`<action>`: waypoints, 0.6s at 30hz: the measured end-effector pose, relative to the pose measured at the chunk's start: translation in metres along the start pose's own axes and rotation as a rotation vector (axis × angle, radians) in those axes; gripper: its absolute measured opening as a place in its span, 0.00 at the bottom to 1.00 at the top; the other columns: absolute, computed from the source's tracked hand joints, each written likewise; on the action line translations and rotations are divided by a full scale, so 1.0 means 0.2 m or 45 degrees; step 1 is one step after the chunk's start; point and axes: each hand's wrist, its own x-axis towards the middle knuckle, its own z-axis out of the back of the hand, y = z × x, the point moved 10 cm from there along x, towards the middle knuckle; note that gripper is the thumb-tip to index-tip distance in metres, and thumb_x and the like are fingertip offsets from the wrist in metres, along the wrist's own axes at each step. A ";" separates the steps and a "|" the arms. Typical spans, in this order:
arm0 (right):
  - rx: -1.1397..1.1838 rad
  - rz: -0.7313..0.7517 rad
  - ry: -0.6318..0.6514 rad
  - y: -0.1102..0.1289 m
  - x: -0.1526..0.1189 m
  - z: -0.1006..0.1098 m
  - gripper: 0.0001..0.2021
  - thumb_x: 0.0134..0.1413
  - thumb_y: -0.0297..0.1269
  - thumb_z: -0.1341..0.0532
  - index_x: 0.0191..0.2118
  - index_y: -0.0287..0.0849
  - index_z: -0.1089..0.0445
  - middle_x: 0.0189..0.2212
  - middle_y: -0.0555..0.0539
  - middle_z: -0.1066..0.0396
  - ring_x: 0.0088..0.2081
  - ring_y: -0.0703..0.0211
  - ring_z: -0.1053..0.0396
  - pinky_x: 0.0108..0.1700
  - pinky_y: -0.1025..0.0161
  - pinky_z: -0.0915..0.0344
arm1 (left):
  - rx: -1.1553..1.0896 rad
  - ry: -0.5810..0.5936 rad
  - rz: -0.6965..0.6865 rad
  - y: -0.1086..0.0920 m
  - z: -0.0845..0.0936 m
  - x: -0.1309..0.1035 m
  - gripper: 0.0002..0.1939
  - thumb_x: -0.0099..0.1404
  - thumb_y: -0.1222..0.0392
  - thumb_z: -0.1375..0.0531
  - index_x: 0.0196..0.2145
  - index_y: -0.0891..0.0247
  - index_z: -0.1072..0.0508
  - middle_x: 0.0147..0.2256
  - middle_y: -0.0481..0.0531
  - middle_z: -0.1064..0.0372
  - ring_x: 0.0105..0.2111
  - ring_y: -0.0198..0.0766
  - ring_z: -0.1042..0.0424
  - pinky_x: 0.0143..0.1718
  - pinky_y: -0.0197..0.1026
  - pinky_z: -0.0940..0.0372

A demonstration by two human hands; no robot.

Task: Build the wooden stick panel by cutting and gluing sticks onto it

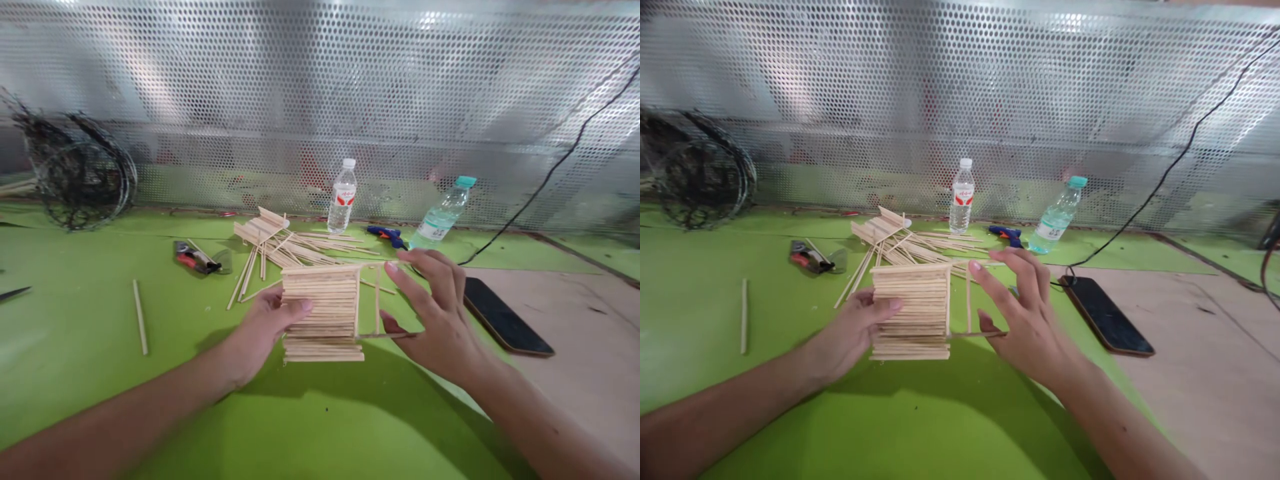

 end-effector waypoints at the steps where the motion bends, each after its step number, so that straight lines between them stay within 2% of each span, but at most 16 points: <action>1: 0.000 0.012 -0.002 0.00 0.00 -0.01 0.51 0.58 0.31 0.36 0.74 0.70 0.68 0.67 0.42 0.51 0.68 0.27 0.50 0.65 0.27 0.48 | 0.001 0.051 -0.006 -0.01 -0.02 0.00 0.20 0.62 0.45 0.30 0.44 0.56 0.29 0.47 0.57 0.21 0.45 0.51 0.20 0.52 0.62 0.24; 4: 0.018 0.040 0.002 0.01 0.00 -0.02 0.51 0.57 0.29 0.36 0.74 0.71 0.67 0.68 0.43 0.52 0.69 0.27 0.52 0.67 0.26 0.49 | 0.037 0.195 -0.056 -0.04 -0.09 -0.02 0.15 0.62 0.48 0.30 0.40 0.57 0.25 0.43 0.53 0.19 0.44 0.48 0.19 0.55 0.62 0.25; 6: 0.029 0.034 0.008 0.01 0.00 -0.03 0.52 0.57 0.28 0.36 0.74 0.72 0.68 0.70 0.44 0.55 0.72 0.26 0.58 0.68 0.25 0.51 | 0.051 0.243 -0.079 -0.06 -0.13 -0.03 0.12 0.63 0.49 0.30 0.38 0.57 0.24 0.41 0.51 0.19 0.43 0.46 0.20 0.55 0.61 0.25; 8: 0.043 -0.036 -0.002 -0.01 0.00 -0.03 0.50 0.59 0.29 0.37 0.74 0.70 0.68 0.73 0.45 0.61 0.74 0.26 0.66 0.68 0.25 0.52 | 0.033 0.222 -0.082 -0.06 -0.13 -0.03 0.11 0.64 0.50 0.31 0.36 0.58 0.23 0.41 0.52 0.20 0.43 0.46 0.20 0.53 0.61 0.24; 10: 0.124 -0.214 -0.021 -0.06 0.00 -0.03 0.48 0.62 0.31 0.39 0.75 0.67 0.69 0.74 0.44 0.69 0.75 0.27 0.70 0.69 0.27 0.51 | -0.011 0.137 -0.076 -0.06 -0.11 -0.03 0.09 0.65 0.52 0.32 0.34 0.59 0.23 0.42 0.52 0.20 0.45 0.46 0.20 0.52 0.60 0.24; 12: 0.329 -0.459 -0.043 -0.13 -0.03 -0.04 0.46 0.64 0.34 0.39 0.75 0.64 0.71 0.75 0.43 0.71 0.75 0.32 0.64 0.69 0.32 0.46 | -0.063 0.035 -0.071 -0.06 -0.07 -0.03 0.07 0.66 0.55 0.33 0.34 0.59 0.23 0.44 0.52 0.20 0.47 0.46 0.21 0.53 0.58 0.24; 14: 0.649 -0.708 -0.041 -0.19 -0.07 -0.10 0.46 0.64 0.38 0.39 0.75 0.63 0.73 0.75 0.42 0.66 0.73 0.37 0.52 0.67 0.38 0.39 | -0.094 -0.076 -0.058 -0.07 -0.04 -0.04 0.05 0.67 0.57 0.34 0.37 0.59 0.23 0.47 0.52 0.21 0.50 0.46 0.22 0.54 0.57 0.25; 16: 1.020 -0.926 0.016 -0.20 -0.12 -0.19 0.46 0.63 0.41 0.38 0.75 0.62 0.70 0.73 0.39 0.53 0.67 0.41 0.38 0.62 0.41 0.32 | -0.117 -0.177 -0.051 -0.08 -0.01 -0.06 0.05 0.68 0.57 0.34 0.41 0.59 0.23 0.51 0.53 0.22 0.52 0.46 0.23 0.55 0.56 0.25; 18: 1.395 -1.113 0.140 -0.16 -0.16 -0.29 0.42 0.61 0.43 0.36 0.74 0.55 0.59 0.67 0.36 0.40 0.60 0.43 0.29 0.60 0.43 0.30 | -0.144 -0.225 -0.050 -0.09 0.01 -0.07 0.07 0.68 0.58 0.35 0.43 0.60 0.24 0.52 0.54 0.23 0.53 0.46 0.23 0.55 0.55 0.26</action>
